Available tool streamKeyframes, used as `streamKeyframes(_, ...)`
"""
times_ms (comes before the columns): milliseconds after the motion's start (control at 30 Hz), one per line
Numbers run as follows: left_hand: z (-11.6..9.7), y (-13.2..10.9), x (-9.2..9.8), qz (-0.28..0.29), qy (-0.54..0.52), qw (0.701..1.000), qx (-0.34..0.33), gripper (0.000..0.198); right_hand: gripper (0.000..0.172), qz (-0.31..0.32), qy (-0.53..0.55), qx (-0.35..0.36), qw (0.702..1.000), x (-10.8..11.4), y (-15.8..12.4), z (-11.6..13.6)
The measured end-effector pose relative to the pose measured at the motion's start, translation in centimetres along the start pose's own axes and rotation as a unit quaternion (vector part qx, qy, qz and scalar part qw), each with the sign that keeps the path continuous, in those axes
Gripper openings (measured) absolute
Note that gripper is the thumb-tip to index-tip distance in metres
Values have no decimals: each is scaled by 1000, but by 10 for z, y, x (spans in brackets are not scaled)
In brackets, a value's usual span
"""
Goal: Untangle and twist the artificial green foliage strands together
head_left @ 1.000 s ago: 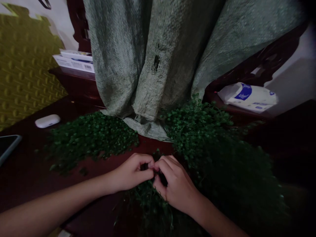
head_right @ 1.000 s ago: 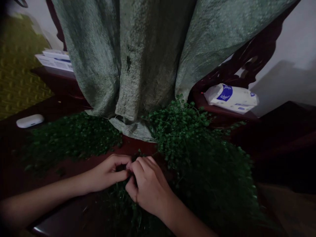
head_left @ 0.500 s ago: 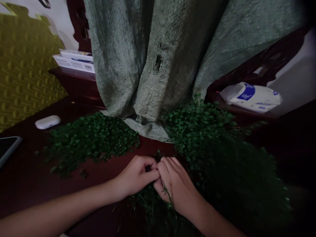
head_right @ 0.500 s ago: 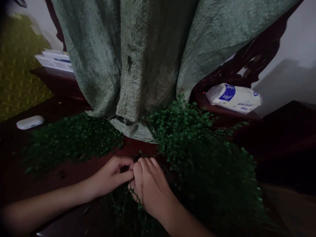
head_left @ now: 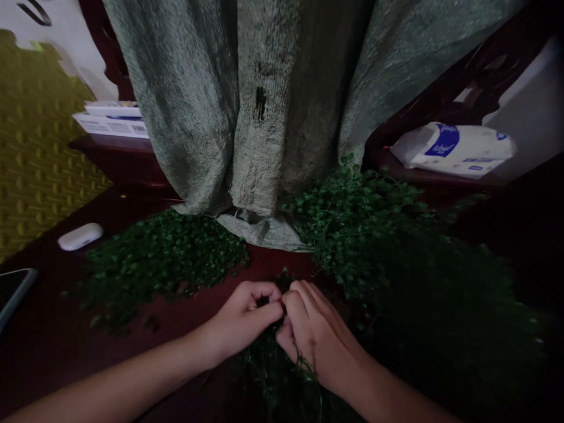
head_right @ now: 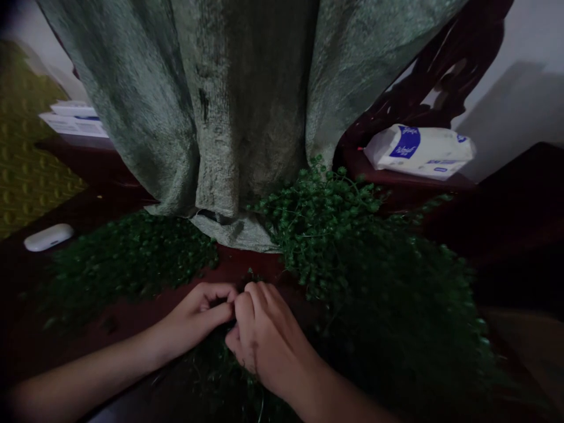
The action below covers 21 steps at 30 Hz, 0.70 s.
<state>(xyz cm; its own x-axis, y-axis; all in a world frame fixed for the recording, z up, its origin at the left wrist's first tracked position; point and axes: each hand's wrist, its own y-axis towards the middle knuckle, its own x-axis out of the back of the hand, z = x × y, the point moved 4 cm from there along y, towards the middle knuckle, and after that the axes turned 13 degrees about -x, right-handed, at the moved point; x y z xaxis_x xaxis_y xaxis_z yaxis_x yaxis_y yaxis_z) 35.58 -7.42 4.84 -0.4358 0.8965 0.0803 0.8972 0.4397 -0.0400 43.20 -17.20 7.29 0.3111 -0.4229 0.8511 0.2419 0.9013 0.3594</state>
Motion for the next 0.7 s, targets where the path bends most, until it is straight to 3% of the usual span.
streamKeyframes(400,0,1,0,38,-49,998,12,15,17,-43,5,40,998,2,-4,0)
streamKeyframes(700,-8,0,2,31,-57,997,45,10,20,-77,10,47,996,1,-4,1)
